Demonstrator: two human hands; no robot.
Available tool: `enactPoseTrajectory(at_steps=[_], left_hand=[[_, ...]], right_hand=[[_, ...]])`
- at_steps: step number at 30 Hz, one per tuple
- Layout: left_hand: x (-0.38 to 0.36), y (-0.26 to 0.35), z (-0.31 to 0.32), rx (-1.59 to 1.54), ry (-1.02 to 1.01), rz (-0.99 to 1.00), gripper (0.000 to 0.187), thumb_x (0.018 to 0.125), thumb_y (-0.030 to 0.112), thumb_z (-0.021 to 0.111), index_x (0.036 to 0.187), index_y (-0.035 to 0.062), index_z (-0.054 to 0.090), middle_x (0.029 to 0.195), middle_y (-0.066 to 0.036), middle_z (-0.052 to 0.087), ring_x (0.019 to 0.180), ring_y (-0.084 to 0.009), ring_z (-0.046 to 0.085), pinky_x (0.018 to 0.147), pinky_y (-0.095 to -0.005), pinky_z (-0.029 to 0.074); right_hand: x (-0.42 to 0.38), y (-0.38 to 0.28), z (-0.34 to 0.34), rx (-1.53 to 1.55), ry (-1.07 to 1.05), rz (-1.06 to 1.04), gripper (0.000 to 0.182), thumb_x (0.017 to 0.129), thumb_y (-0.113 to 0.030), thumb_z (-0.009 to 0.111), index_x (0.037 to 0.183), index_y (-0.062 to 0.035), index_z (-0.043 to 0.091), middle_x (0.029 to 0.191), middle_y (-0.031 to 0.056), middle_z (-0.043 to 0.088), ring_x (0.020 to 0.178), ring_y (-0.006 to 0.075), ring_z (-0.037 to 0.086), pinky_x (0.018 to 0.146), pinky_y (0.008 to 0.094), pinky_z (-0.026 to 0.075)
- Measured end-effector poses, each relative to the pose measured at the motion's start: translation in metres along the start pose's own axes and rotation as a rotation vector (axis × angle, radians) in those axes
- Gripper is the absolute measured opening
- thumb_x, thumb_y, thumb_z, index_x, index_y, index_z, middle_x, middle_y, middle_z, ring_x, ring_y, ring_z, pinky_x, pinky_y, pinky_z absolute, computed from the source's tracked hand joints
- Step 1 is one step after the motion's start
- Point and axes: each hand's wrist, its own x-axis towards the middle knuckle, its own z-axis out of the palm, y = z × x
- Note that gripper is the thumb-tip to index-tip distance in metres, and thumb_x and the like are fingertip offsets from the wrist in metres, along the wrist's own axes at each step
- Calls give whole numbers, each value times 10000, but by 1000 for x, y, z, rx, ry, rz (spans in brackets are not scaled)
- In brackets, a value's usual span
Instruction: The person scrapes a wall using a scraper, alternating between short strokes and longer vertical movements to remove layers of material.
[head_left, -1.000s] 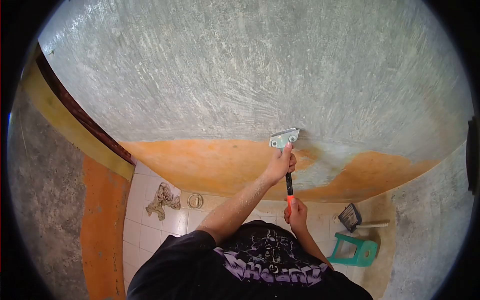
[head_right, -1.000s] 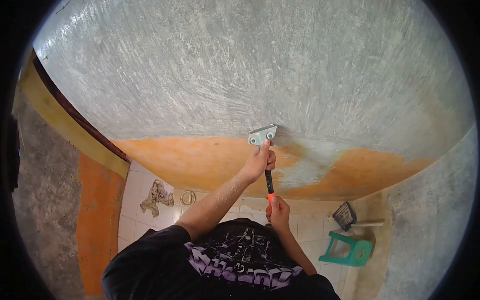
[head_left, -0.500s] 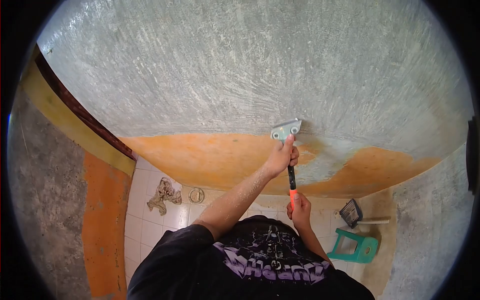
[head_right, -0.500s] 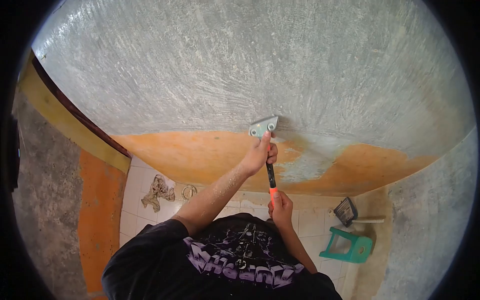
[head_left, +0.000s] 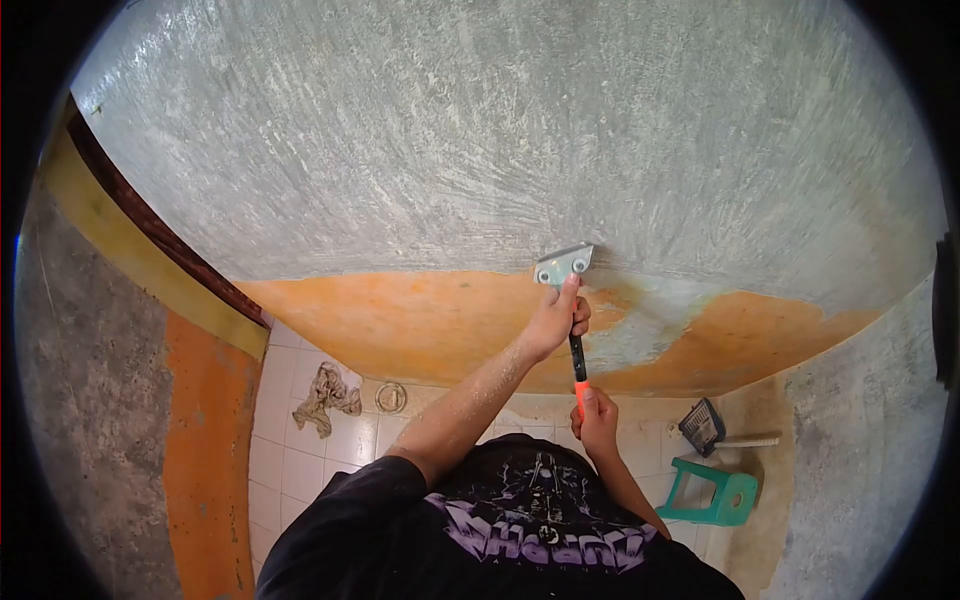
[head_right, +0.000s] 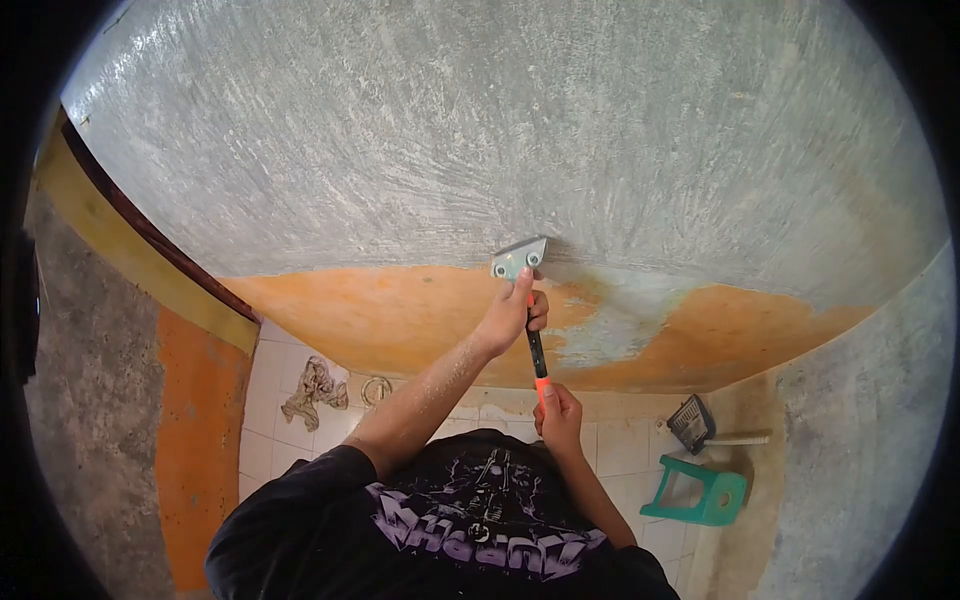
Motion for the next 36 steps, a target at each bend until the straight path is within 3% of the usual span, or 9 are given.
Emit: enactPoseTrajectory(at_steps=[3, 16, 28, 34, 36], left_hand=[[10, 11, -1, -21, -96, 43, 510, 1030, 577, 290, 1071, 79, 387, 635, -1, 369, 548, -115, 394, 549, -272, 353], [9, 1, 13, -5, -67, -42, 489, 1047, 525, 296, 1127, 53, 393, 635, -2, 356, 534, -117, 382, 523, -263, 330], [9, -10, 17, 16, -11, -39, 493, 1043, 542, 286, 1110, 67, 400, 614, 5, 373, 516, -111, 389, 524, -260, 345], [14, 16, 20, 60, -67, 38, 494, 1041, 547, 279, 1104, 73, 405, 613, 0, 384, 523, -120, 419, 540, -268, 361], [16, -9, 15, 42, -52, 0, 494, 1040, 549, 279, 1100, 75, 405, 605, 5, 380, 516, -117, 418, 527, -271, 358]], right_hand=[[3, -17, 2, -58, 58, -100, 319, 1015, -344, 532, 997, -33, 603, 535, -13, 449, 393, 54, 370, 359, 236, 288], [-2, -5, -8, -81, 23, -41, 393, 1045, -364, 433, 1004, -6, 593, 507, 7, 431, 361, 75, 354, 347, 243, 289], [-3, -7, -17, -51, 23, 15, 365, 1027, -370, 495, 998, -24, 605, 519, -11, 439, 400, 62, 377, 374, 233, 300], [0, -29, -4, -21, 35, -43, 350, 1027, -359, 494, 975, -31, 603, 523, -7, 447, 394, 62, 378, 370, 233, 300], [2, -9, -26, -59, 2, -25, 355, 1029, -366, 486, 985, -35, 605, 527, -6, 450, 393, 62, 379, 372, 231, 300]])
